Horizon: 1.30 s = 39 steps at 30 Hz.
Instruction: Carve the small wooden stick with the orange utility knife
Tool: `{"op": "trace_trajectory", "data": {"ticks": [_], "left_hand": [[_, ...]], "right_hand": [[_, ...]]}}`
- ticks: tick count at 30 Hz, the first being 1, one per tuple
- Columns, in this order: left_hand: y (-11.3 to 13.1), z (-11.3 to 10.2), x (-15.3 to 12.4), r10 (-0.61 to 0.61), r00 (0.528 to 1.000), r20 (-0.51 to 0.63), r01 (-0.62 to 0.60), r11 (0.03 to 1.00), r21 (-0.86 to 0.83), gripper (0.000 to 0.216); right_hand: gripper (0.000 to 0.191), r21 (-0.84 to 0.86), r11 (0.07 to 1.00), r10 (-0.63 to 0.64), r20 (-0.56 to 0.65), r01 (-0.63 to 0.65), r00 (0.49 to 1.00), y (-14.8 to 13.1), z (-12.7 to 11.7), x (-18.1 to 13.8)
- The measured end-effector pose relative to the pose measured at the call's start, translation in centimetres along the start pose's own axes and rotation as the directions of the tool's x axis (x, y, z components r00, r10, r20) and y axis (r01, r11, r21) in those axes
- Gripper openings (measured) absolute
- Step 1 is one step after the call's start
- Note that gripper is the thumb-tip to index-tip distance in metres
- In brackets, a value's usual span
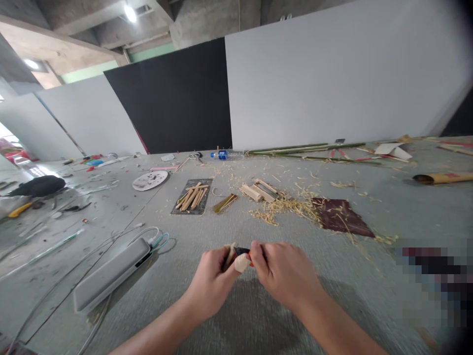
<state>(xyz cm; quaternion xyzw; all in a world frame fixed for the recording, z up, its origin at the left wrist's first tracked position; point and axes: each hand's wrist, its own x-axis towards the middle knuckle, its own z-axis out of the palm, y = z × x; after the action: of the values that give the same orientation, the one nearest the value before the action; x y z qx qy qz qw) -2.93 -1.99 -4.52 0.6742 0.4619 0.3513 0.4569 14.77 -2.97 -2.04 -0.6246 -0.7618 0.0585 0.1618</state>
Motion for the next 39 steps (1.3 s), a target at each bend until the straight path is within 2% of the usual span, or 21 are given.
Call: {"op": "trace_trajectory", "data": {"ticks": [6,10,15,20,23,25,27,30,33,36,39], "left_hand": [[0.3,0.0,0.0,-0.057,0.998,0.024,0.058,0.997,-0.057,0.061],[0.1,0.1,-0.1,-0.024,1.0,0.0,0.024,1.0,-0.01,0.06],[0.2,0.0,-0.1,-0.033,0.999,0.0,0.033,0.999,-0.043,0.06],[0.2,0.0,-0.1,-0.008,1.0,-0.006,0.008,1.0,-0.018,0.059],[0.3,0.3,-0.2,-0.029,1.0,-0.007,0.029,0.998,-0.052,0.061],[0.5,0.4,-0.2,-0.093,0.995,0.039,0.097,0.987,-0.132,0.063],[0.8,0.4,-0.1,-0.182,0.974,0.135,0.214,0.937,-0.275,0.06],[1.3,0.0,0.0,-0.291,0.911,0.292,0.404,0.769,-0.495,0.049],[1.4,-0.5,0.1,-0.269,0.874,0.405,0.472,0.667,-0.576,0.034],[1.3,-0.7,0.1,-0.208,0.861,0.464,0.479,0.639,-0.602,0.029],[1.3,-0.9,-0.1,-0.212,0.839,0.5,0.512,0.618,-0.597,0.03]], "right_hand": [[0.063,-0.008,1.0,0.019,-0.012,-0.019,1.0,0.0,-0.1,0.1],[0.064,-0.004,1.0,0.005,0.02,-0.005,1.0,0.1,-0.1,0.0],[0.065,-0.008,0.999,0.048,0.005,-0.047,0.999,-0.1,-0.1,-0.1],[0.063,-0.002,1.0,0.008,0.016,-0.008,1.0,-0.1,-0.3,-0.1],[0.062,0.006,0.999,0.054,0.0,-0.054,0.999,-0.2,-0.2,0.1],[0.062,0.029,0.994,0.106,-0.013,-0.106,0.994,-0.3,0.0,0.1],[0.064,0.095,0.987,0.133,-0.02,-0.131,0.991,-0.2,0.2,0.2],[0.064,0.269,0.953,0.155,-0.042,-0.138,0.987,0.0,0.5,0.3],[0.064,0.422,0.895,0.184,-0.053,-0.145,0.981,0.4,0.8,0.3],[0.058,0.564,0.814,0.182,-0.019,-0.14,0.983,0.6,1.0,0.2],[0.049,0.697,0.704,0.152,0.035,-0.133,0.988,0.6,1.1,0.2]]}}
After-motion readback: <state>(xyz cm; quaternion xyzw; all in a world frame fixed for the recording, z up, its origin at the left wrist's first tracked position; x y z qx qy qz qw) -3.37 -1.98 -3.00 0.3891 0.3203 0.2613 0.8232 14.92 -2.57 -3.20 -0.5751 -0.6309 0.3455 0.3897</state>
